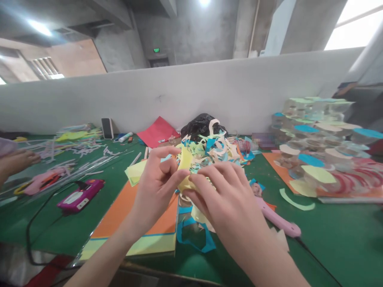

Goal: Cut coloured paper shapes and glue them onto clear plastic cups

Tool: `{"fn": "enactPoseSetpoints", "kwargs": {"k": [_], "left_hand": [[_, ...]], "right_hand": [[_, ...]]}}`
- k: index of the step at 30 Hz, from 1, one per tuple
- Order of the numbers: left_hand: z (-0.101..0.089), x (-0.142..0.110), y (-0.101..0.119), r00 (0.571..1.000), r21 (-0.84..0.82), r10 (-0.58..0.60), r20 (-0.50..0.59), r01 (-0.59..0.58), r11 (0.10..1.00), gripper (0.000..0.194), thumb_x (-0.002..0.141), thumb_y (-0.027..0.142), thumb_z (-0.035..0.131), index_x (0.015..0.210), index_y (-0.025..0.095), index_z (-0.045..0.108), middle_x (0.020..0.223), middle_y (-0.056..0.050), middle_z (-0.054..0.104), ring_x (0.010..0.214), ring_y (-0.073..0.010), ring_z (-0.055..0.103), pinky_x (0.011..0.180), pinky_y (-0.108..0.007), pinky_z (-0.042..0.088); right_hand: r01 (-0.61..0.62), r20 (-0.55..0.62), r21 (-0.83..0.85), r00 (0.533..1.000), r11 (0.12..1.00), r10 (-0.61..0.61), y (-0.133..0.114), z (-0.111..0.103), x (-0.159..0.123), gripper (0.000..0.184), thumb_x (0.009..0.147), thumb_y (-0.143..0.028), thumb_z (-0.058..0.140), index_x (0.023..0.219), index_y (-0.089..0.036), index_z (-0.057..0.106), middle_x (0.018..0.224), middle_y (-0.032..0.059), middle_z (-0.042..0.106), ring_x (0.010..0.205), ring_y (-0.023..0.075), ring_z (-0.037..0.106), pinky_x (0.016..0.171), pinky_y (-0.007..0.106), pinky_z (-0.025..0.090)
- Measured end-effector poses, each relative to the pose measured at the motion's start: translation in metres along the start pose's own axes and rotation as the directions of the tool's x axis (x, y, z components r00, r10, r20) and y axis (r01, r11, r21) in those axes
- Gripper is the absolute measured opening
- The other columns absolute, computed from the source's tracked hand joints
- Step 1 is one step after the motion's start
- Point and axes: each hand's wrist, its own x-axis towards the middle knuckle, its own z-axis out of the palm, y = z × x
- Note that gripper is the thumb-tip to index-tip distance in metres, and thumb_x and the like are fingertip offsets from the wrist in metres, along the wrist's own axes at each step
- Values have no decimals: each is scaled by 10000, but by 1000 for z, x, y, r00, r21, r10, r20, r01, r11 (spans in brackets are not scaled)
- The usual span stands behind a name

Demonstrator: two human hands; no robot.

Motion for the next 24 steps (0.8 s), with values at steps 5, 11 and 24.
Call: {"fn": "enactPoseSetpoints", "kwargs": {"k": [5, 11, 24], "left_hand": [[-1, -1, -7, 998, -76, 44, 34, -41, 996, 234, 904, 343, 605, 1113, 295, 511, 614, 86, 310, 522, -72, 323, 481, -204, 286], [-2, -9, -12, 997, -248, -50, 60, 63, 967, 292, 875, 356, 642, 1133, 314, 512, 662, 77, 384, 560, -65, 431, 550, -194, 394], [-3, 6, -14, 962, 73, -272, -34, 273, 959, 247, 906, 469, 540, 960, 228, 558, 819, 20, 524, 726, -99, 502, 603, -202, 407]], "right_hand": [[28, -125, -10, 992, 1000, -30, -2, 3, -2, 72, 934, -131, 562, 906, -182, 605, 862, 54, 669, 872, 215, 559, 855, 399, 433], [-209, -194, 152, 952, 966, 236, -7, 5, -7, 105, 967, -172, 507, 871, -203, 537, 832, 29, 630, 798, 175, 577, 726, 303, 452], [-589, 69, 426, 778, 687, 624, 11, 16, -19, 233, 981, -409, 390, 870, -246, 515, 559, -53, 488, 460, 123, 518, 408, 211, 422]]}}
